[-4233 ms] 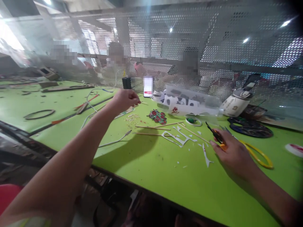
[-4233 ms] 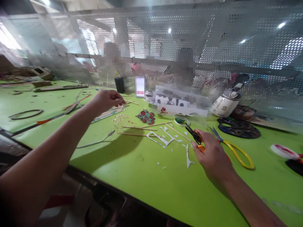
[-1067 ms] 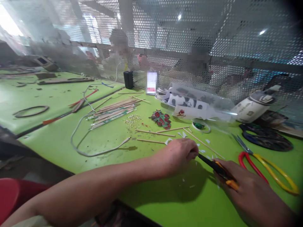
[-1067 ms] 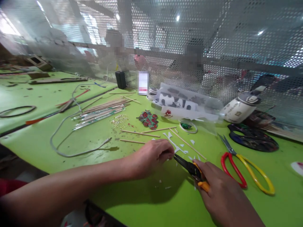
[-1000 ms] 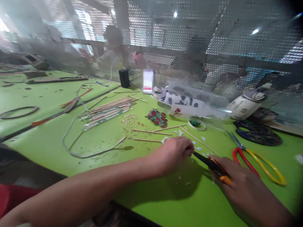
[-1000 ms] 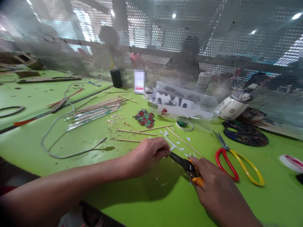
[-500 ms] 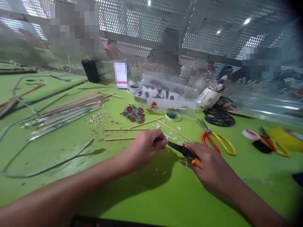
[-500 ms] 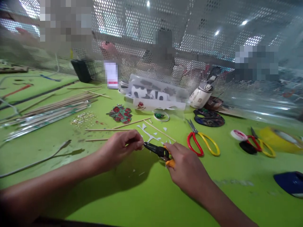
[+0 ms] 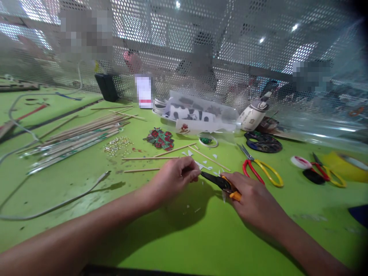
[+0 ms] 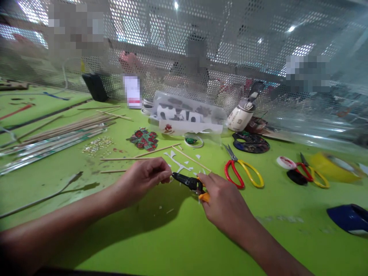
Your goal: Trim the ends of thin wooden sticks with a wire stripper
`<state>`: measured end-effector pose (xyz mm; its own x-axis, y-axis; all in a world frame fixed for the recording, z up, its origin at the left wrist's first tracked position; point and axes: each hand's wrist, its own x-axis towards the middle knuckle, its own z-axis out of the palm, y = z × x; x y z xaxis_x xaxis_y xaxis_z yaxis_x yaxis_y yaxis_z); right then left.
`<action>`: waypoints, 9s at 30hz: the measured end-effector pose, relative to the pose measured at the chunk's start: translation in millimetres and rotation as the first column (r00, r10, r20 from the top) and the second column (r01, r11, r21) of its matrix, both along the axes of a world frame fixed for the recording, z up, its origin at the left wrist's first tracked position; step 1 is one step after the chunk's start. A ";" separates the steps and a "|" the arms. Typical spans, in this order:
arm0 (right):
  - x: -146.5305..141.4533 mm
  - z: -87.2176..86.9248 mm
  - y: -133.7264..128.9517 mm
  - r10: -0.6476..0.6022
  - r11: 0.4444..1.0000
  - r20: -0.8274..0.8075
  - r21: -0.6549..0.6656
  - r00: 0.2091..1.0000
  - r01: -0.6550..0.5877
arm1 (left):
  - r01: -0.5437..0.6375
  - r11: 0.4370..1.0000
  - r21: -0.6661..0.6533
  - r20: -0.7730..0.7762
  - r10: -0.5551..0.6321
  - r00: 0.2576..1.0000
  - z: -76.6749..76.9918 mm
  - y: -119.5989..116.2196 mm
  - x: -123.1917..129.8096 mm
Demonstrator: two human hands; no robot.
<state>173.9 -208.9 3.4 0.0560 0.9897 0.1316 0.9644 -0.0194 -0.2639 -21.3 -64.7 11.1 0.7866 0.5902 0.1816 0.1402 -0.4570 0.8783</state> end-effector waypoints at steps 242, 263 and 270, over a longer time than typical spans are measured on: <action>7.4 8.3 -4.7 0.002 0.966 0.341 0.243 0.940 -0.091 | 0.206 0.954 0.218 -0.108 -0.186 0.977 22.5 12.6 -14.0; -7.2 60.8 -22.6 -0.059 0.931 0.460 0.346 0.886 -0.118 | 0.326 0.938 0.119 0.062 -0.335 0.940 34.6 8.3 -22.2; -8.5 65.1 -24.0 -0.071 0.922 0.524 0.359 0.849 -0.145 | 0.362 0.919 0.156 0.078 -0.377 0.923 33.8 8.1 -22.1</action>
